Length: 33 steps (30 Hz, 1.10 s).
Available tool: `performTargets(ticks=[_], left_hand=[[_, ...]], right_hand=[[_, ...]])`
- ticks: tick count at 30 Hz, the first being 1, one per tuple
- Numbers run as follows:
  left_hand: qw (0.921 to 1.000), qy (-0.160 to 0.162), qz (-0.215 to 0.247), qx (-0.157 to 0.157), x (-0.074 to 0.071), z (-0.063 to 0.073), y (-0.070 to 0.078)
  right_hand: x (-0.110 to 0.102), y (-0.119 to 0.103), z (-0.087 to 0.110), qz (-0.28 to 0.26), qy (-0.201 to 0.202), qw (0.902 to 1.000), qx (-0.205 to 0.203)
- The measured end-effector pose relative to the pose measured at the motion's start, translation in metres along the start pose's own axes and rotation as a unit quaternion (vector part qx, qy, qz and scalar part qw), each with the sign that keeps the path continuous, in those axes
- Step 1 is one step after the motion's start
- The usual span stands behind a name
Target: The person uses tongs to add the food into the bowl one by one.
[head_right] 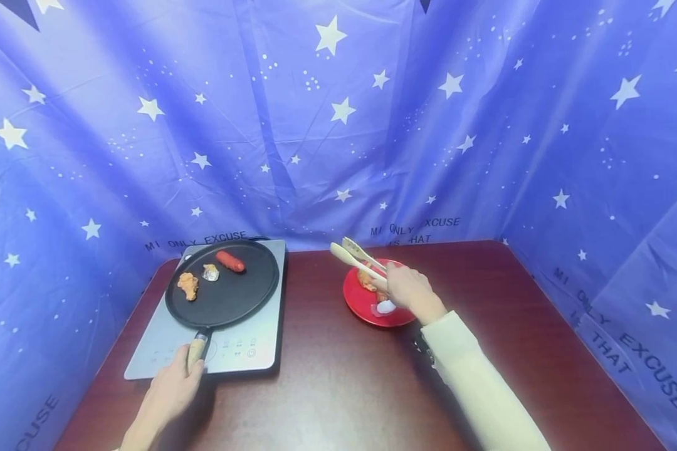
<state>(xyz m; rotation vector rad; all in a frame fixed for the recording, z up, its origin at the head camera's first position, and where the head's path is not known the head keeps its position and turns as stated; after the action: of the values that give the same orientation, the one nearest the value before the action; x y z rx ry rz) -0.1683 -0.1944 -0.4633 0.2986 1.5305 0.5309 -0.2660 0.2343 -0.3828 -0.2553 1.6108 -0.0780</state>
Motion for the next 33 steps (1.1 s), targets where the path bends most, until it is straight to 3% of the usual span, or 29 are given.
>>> performTargets(ticks=[14, 33], left_hand=[[1.0000, -0.003, -0.005, -0.002, -0.001, -0.001, 0.000], [1.0000, -0.004, 0.003, 0.000, 0.000, 0.000, 0.001]], right_hand=[[0.005, 0.027, 0.013, -0.003, -0.035, 0.9988, 0.033], [0.010, 0.038, 0.017, 0.012, -0.097, 0.9924, 0.074]])
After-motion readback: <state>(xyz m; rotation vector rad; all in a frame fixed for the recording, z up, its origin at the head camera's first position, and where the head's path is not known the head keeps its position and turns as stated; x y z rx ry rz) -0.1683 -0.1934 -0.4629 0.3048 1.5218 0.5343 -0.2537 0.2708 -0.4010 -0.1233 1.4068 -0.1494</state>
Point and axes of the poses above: each hand's wrist, its own z-axis away from the middle knuckle, its own x-axis out of the palm, y = z × x, the point moved 4 cm from there along -z, towards the middle knuckle, and after that the axes turned 5 degrees about y, right-handed, at the moved point
